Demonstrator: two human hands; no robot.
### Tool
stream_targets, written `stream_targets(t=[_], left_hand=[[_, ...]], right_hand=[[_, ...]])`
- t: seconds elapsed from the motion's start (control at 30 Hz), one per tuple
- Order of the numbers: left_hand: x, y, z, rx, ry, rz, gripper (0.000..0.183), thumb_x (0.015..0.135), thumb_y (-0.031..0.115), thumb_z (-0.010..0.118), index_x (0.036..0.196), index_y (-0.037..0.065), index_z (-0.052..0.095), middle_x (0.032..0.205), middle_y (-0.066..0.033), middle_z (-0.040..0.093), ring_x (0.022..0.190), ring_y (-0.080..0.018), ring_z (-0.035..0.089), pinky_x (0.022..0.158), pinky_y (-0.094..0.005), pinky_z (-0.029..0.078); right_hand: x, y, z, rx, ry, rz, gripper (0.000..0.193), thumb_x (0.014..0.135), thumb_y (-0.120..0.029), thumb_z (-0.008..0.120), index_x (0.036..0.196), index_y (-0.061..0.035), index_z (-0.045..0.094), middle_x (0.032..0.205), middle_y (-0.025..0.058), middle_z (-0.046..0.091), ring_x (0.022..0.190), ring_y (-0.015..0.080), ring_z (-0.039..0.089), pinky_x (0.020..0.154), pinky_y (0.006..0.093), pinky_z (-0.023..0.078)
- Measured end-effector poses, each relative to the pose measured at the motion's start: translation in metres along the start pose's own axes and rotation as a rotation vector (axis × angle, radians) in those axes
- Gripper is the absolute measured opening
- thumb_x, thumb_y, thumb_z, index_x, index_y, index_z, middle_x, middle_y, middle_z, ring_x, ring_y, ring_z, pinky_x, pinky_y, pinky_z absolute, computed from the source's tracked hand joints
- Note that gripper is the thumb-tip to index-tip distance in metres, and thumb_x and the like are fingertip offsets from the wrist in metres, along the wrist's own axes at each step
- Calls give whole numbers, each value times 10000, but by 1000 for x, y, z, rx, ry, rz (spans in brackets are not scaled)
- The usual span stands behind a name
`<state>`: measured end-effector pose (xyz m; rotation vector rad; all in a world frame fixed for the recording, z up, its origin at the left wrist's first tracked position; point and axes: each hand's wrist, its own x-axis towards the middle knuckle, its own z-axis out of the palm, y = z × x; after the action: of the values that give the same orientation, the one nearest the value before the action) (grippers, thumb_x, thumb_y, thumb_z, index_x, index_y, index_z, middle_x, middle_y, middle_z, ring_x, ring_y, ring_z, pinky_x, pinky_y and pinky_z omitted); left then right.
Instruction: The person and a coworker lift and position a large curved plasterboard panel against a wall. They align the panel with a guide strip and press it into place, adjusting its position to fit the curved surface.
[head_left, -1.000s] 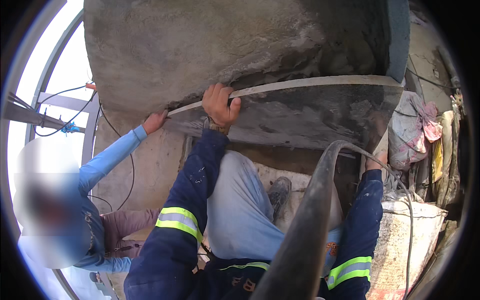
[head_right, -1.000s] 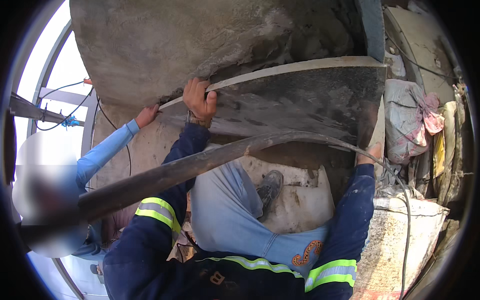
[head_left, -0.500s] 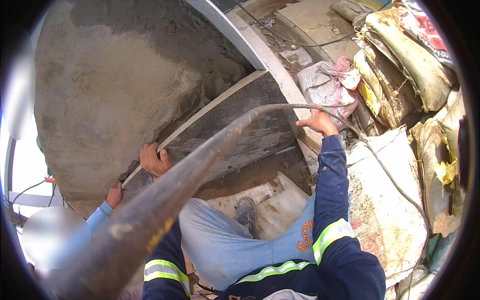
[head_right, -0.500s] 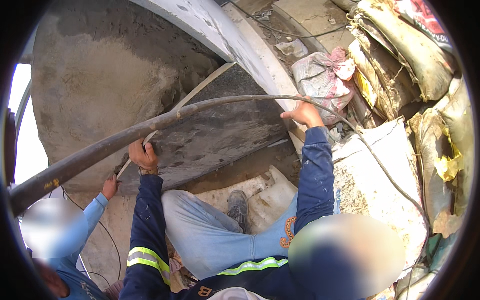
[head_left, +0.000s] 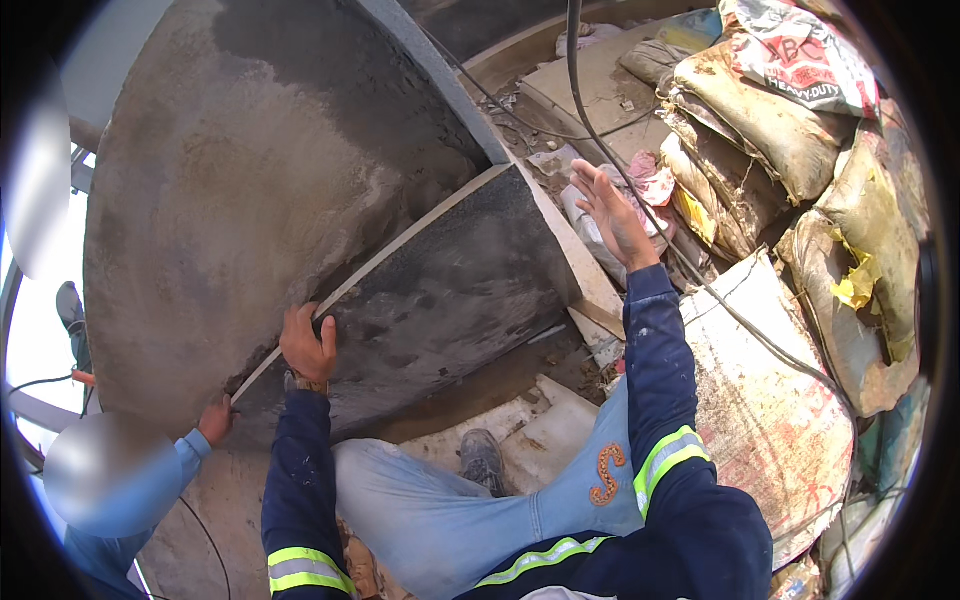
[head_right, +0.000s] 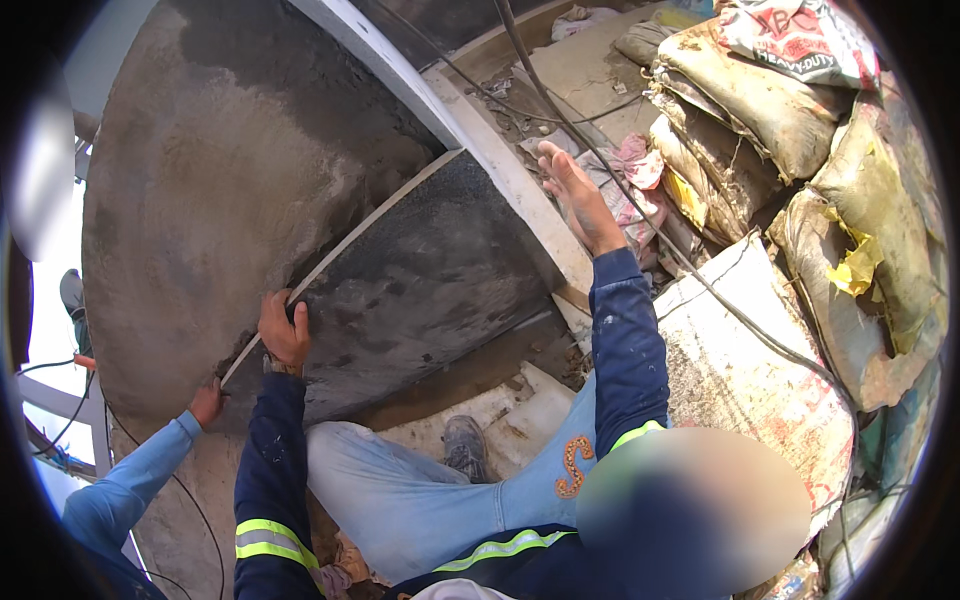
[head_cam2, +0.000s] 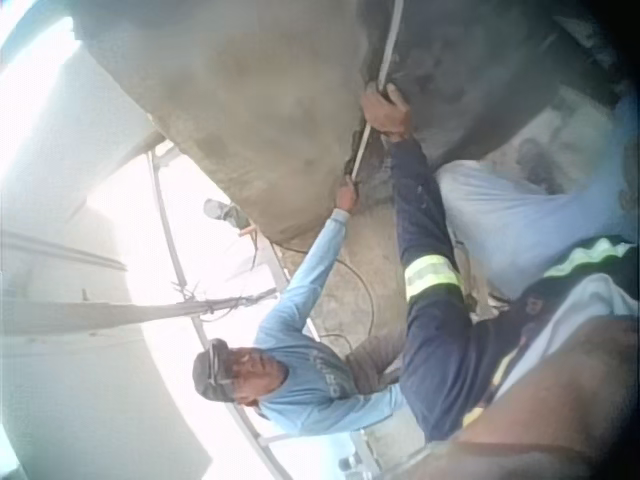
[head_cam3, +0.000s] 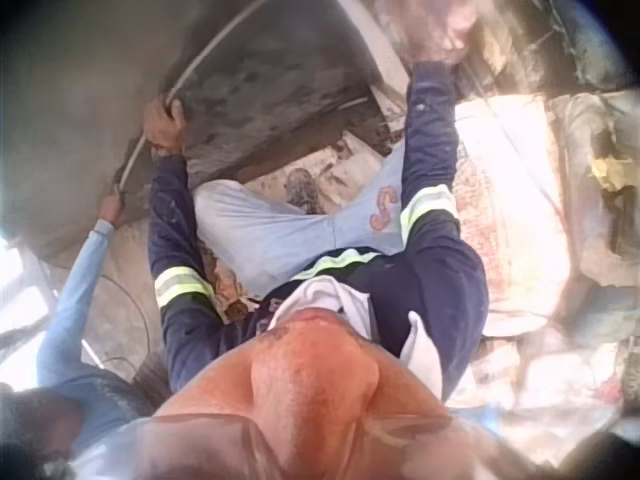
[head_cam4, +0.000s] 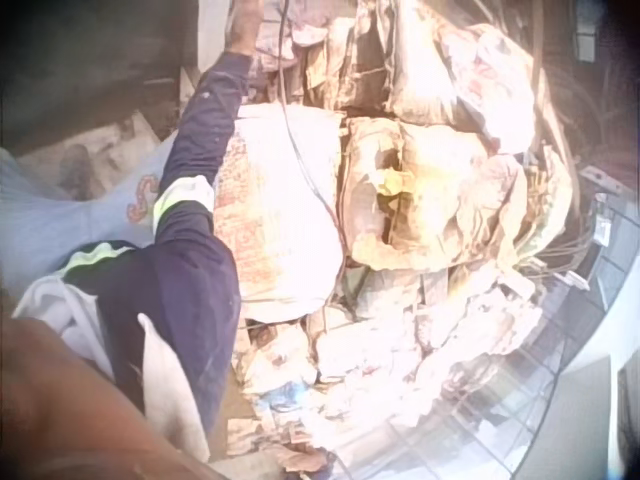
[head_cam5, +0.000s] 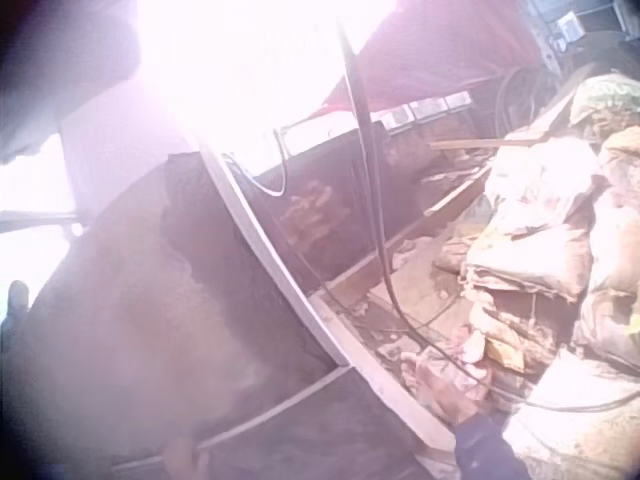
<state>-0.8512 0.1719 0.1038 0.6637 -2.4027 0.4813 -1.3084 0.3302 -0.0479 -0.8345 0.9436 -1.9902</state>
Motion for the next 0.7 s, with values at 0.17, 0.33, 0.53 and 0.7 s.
stream_targets(t=[0.17,0.33,0.53,0.7], left_hand=[[-25,-13,1,6,23,-95,323,902,286,660,1067,14,602,928,-199,575,847,-405,572,715,-460,466],[-18,-13,-5,-43,116,-106,380,844,300,752,1079,40,605,1047,-165,565,956,-368,554,822,-453,465],[-70,-63,-26,85,115,-135,515,811,521,735,1031,72,616,983,-105,551,907,-302,539,800,-429,446],[-97,-78,-35,143,129,-231,556,753,581,746,977,86,629,954,-84,543,917,-286,539,828,-424,417]], right_hand=[[2,138,0,-161,204,277,909,965,-707,370,1518,14,326,1583,184,311,1482,289,258,1186,399,196],[17,204,-42,-78,182,291,705,1043,-523,370,1481,29,392,1524,124,420,1409,246,381,1174,337,257],[9,231,-56,124,203,453,674,1040,-505,391,1483,3,396,1520,112,425,1403,247,387,1173,350,265],[16,230,-78,147,224,489,651,1037,-490,408,1485,-18,400,1517,102,429,1398,249,391,1171,361,272]])
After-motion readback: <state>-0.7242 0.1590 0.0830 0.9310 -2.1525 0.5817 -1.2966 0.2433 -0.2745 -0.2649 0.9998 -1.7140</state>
